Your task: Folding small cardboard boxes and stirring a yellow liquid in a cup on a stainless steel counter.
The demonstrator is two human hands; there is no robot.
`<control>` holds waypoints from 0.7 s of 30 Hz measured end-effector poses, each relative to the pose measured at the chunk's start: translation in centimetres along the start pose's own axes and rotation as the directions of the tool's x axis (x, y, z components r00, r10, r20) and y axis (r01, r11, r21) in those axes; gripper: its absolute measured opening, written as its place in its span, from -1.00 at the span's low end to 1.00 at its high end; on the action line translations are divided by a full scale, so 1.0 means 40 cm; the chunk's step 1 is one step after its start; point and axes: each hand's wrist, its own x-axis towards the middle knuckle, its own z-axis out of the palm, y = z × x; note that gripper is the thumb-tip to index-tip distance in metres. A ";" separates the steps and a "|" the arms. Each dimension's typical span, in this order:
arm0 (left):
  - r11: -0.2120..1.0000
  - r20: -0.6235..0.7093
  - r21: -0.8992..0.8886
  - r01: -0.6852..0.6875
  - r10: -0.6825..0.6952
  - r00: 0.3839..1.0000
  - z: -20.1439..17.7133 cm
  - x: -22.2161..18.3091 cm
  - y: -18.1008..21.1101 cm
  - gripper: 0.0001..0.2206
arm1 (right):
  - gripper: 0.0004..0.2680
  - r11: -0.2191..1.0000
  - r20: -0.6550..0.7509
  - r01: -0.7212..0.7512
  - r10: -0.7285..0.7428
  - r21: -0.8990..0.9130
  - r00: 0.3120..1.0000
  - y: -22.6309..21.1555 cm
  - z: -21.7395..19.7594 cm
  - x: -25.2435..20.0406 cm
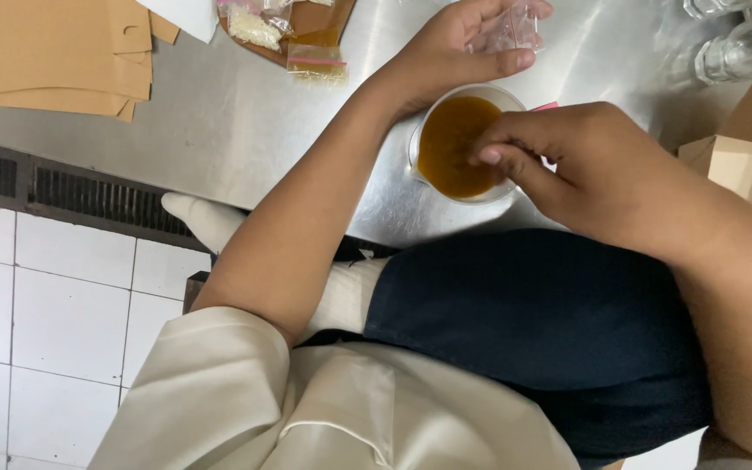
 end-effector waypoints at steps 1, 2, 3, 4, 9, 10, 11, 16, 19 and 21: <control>1.000 0.000 -0.012 -0.003 0.003 1.000 -0.001 0.000 -0.004 -0.51 | -0.85 0.994 0.002 0.002 -0.003 0.112 1.000 -0.006 0.005 0.005; 1.000 -0.001 -0.013 -0.004 0.003 1.000 -0.001 0.001 -0.004 -0.51 | -0.85 0.994 0.003 0.002 -0.003 0.112 1.000 -0.006 0.008 0.009; 1.000 0.001 0.003 -0.002 0.002 1.000 -0.002 0.001 -0.004 -0.52 | -0.83 0.991 -0.056 0.061 -0.054 0.122 0.997 -0.006 0.011 0.013; 1.000 0.002 0.020 -0.001 0.001 1.000 -0.002 0.002 -0.003 -0.53 | -0.81 0.984 -0.115 0.120 -0.106 0.129 0.988 -0.006 0.015 0.018; 1.000 -0.013 -0.013 0.009 -0.009 1.000 -0.001 0.009 -0.010 -0.46 | -0.84 0.981 -0.233 0.170 -0.188 -0.096 0.954 0.037 0.016 0.020; 1.000 -0.007 0.002 0.014 -0.014 1.000 0.000 0.006 -0.003 -0.46 | -0.85 0.978 -0.241 0.161 -0.189 -0.133 0.952 0.043 0.013 0.018; 1.000 -0.007 0.002 0.015 -0.015 1.000 -0.001 0.005 -0.004 -0.46 | -0.85 0.978 -0.240 0.161 -0.189 -0.133 0.952 0.041 0.010 0.018; 1.000 -0.006 -0.011 0.005 -0.005 1.000 0.003 0.003 0.002 -0.46 | -0.85 0.973 -0.237 0.165 -0.201 -0.164 0.951 0.035 0.010 0.013; 1.000 -0.012 0.018 0.015 -0.014 1.000 0.006 -0.002 0.018 -0.43 | -0.85 0.974 -0.233 0.154 -0.190 -0.165 0.954 0.028 0.009 0.013; 1.000 -0.008 0.002 0.011 -0.011 1.000 0.006 0.001 0.019 -0.46 | -0.85 0.969 -0.232 0.149 -0.194 -0.199 0.953 0.030 0.007 0.012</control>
